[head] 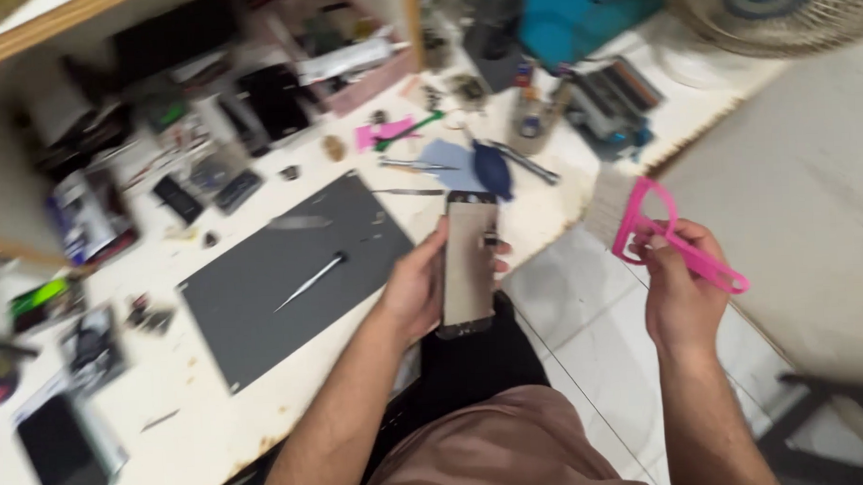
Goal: Cleaning a phone frame with a brush and unboxing a new screen and battery for repair.
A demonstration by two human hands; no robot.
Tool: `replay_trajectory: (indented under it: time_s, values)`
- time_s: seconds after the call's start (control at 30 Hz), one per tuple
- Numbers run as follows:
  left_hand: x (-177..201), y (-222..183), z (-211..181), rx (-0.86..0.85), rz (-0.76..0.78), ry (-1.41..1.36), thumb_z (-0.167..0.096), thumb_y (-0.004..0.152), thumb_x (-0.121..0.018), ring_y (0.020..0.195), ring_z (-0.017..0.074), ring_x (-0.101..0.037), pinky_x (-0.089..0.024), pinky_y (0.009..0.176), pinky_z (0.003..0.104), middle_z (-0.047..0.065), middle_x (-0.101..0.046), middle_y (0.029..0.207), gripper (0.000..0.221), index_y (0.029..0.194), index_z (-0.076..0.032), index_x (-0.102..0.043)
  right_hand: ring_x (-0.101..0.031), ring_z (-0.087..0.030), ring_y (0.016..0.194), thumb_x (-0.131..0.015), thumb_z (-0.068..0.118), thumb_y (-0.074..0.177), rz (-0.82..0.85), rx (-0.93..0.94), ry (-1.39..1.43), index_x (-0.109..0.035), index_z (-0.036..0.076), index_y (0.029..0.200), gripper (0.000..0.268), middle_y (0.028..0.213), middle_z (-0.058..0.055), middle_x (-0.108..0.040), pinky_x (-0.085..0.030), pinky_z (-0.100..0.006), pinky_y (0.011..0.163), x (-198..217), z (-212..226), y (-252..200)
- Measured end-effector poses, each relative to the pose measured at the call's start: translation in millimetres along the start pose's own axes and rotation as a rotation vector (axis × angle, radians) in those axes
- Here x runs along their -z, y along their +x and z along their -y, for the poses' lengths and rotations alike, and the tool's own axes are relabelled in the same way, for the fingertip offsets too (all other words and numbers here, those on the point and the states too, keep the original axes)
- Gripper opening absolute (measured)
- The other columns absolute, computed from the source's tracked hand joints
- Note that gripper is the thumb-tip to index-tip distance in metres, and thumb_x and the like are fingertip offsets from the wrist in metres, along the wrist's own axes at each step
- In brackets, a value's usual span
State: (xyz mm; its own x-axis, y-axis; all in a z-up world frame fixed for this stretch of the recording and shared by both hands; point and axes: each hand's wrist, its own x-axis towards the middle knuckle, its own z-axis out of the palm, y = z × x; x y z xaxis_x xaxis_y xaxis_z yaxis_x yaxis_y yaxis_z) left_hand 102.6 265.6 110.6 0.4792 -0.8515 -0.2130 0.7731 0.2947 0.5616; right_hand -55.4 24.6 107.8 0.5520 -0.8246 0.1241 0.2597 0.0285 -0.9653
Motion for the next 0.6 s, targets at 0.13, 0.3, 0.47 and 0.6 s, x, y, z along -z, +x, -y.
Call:
replay_trajectory:
  time_s: [0.13,0.3,0.47,0.6]
  values:
    - [41.9,-53.9,-42.5,-0.284,-0.195,-0.074,-0.051,0.100,-0.054,0.106,0.0421,-0.071,-0.057,0.094,0.059,0.031,-0.069,0.122,0.063,0.134,0.001,-0.061,-0.068,-0.026,0.099,-0.071,-0.002,0.095,0.316,0.133,-0.168,-0.066,-0.003,0.114,0.021,0.107,-0.021,-0.068,-0.057,-0.040,0.091,-58.7,-24.5,-14.5]
    - [65.0,-121.2,-89.6,-0.448,-0.342,-0.113,-0.060,0.097,-0.052,0.106,0.0393,-0.072,-0.059,0.091,0.057,0.029,-0.068,0.124,0.074,0.135,0.003,-0.058,-0.070,-0.021,0.096,-0.073,-0.009,0.091,0.574,0.145,-0.108,-0.070,-0.001,0.115,0.025,0.106,-0.016,-0.071,-0.058,-0.036,0.090,-136.1,-51.0,-29.8]
    - [88.7,-160.2,-104.1,-0.544,-0.322,-0.168,-0.068,0.093,-0.053,0.097,0.0388,-0.075,-0.064,0.079,0.054,0.029,-0.070,0.117,0.084,0.133,0.005,-0.058,-0.068,-0.012,0.080,-0.071,-0.004,0.095,0.691,-0.011,-0.130,-0.063,0.001,0.132,0.038,0.097,-0.011,-0.071,-0.061,-0.026,0.078,-182.9,-86.4,-20.7]
    - [97.4,-175.8,-107.0,-0.561,-0.290,-0.141,-0.070,0.092,-0.053,0.089,0.0404,-0.076,-0.065,0.072,0.055,0.029,-0.072,0.107,0.084,0.126,0.006,-0.064,-0.068,-0.015,0.065,-0.074,0.004,0.094,0.797,-0.196,-0.261,-0.057,-0.002,0.136,0.045,0.086,-0.014,-0.071,-0.062,-0.026,0.060,-202.2,-122.1,-8.2]
